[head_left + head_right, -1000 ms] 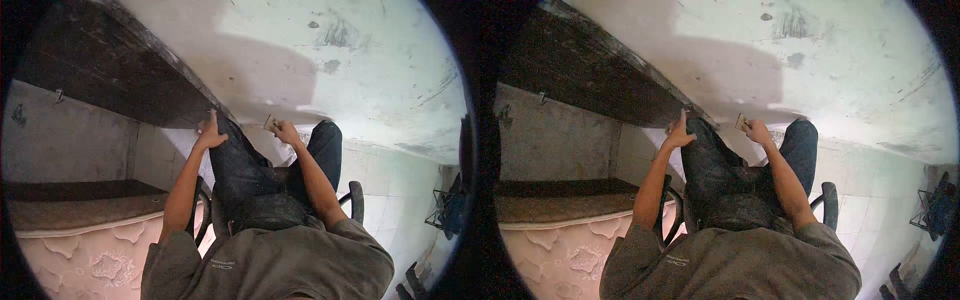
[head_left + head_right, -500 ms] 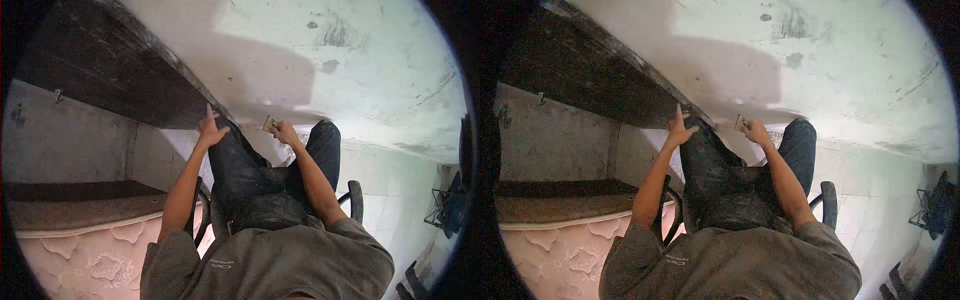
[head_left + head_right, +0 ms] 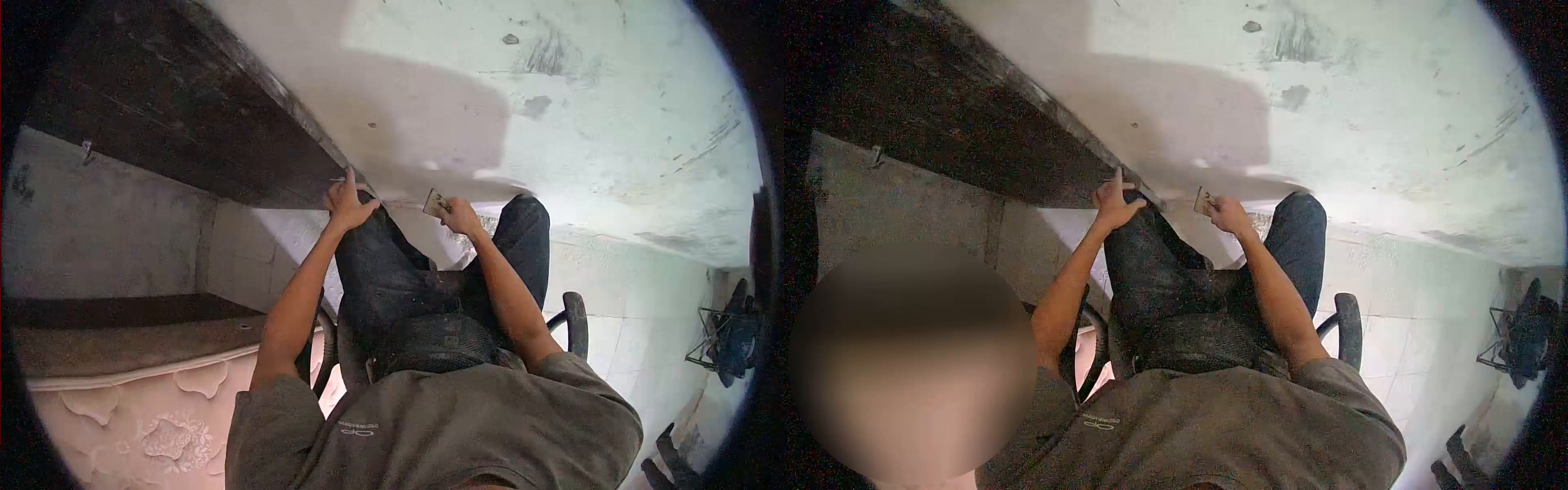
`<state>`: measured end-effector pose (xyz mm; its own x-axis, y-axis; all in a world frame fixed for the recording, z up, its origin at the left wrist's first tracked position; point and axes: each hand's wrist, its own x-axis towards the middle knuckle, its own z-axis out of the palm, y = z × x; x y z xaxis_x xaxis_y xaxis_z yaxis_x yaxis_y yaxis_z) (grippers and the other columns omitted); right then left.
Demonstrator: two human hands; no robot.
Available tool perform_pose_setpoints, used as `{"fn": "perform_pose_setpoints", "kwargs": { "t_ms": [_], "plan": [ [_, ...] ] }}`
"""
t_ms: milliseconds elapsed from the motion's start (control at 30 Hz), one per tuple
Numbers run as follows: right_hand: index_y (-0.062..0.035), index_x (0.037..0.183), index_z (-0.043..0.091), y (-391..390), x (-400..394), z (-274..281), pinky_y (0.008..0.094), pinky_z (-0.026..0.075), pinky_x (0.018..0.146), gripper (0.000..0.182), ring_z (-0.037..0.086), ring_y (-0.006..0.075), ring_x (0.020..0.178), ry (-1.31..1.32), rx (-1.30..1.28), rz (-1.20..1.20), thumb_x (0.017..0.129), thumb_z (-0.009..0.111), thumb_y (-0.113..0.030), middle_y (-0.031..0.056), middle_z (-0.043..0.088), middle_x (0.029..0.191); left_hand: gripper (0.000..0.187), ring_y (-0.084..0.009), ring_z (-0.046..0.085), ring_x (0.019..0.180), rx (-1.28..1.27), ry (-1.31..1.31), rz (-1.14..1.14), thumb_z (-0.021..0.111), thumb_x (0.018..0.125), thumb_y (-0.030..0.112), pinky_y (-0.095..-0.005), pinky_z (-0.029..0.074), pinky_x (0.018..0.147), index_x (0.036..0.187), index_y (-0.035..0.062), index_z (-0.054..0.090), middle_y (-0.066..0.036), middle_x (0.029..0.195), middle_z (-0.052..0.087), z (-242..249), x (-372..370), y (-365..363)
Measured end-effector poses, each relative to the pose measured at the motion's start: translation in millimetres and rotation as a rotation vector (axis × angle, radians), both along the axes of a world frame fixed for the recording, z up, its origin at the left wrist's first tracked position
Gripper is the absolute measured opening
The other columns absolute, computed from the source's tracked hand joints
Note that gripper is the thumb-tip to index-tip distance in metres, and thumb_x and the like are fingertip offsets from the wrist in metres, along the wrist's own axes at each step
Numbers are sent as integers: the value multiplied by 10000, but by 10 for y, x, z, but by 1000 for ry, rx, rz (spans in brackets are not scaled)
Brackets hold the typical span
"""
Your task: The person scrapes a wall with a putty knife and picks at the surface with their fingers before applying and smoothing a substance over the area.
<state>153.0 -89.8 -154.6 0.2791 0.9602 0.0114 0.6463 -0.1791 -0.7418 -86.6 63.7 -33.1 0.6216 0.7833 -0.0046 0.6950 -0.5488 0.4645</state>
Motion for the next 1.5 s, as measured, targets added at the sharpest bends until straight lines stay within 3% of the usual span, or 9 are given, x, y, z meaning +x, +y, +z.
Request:
{"fn": "perform_pose_setpoints", "kwargs": {
  "t_ms": [133,200,267,333,467,733,933,1067,1500],
  "plan": [
    [41,797,637,-13,-22,160,491,475,674,311,609,430,720,161,-74,-15,799,593,-267,269,610,730,979,-273,431,1195,-202,245,146,726,718,321,-607,146,1027,1472,90,147,-14,1017,661,194,110,7],
    [14,739,644,5,-34,188,384,510,612,241,652,255,598,72,-133,28,823,555,-193,137,640,609,973,-285,430,1192,-283,225,141,724,727,316,-608,149,1024,1472,91,141,-28,1050,647,226,74,13],
    [12,735,648,10,-52,185,388,509,618,245,650,263,601,62,-101,31,819,554,-198,139,639,609,967,-297,429,1189,-368,204,133,721,736,310,-609,152,1021,1473,91,134,-42,1084,634,224,72,-66],
    [10,731,653,15,-44,149,393,508,624,249,649,272,604,49,-68,29,814,554,-202,141,638,609,1017,-411,359,1221,250,334,62,696,728,304,-649,136,1018,1478,85,46,-176,1216,553,68,80,-137],
    [0,731,670,10,-19,-4,406,506,634,240,634,306,590,-21,-43,-10,800,557,-200,156,639,621,904,-482,296,1243,196,227,6,661,764,348,-625,178,1008,1460,70,157,-212,1314,462,39,93,-120],
    [1,756,657,-96,-98,836,302,464,467,252,580,157,497,558,-189,-39,858,569,-211,85,643,615,728,-359,425,1207,-158,157,-120,610,821,463,-517,211,1040,1355,29,372,-213,1246,506,-3,438,-398],
    [-2,947,597,-138,-134,932,253,390,372,231,497,115,427,1170,-122,-27,922,559,-229,102,650,732,644,-315,576,1047,-439,-79,16,605,823,513,-410,439,879,1194,-5,510,-196,1108,598,-356,596,-322],
    [3,982,585,-115,-131,884,255,397,377,237,495,124,426,1205,-174,-15,924,553,-224,116,653,750,441,-254,641,818,-506,41,-1,606,850,434,-373,482,702,928,1,635,-131,860,666,-102,693,-452],
    [-19,1038,552,-115,-89,878,236,344,385,319,465,105,445,968,-307,95,869,635,-276,68,594,689,313,-104,428,632,-550,-333,77,579,903,313,-299,387,605,777,27,567,27,663,447,9,582,-207]
  ]
}}
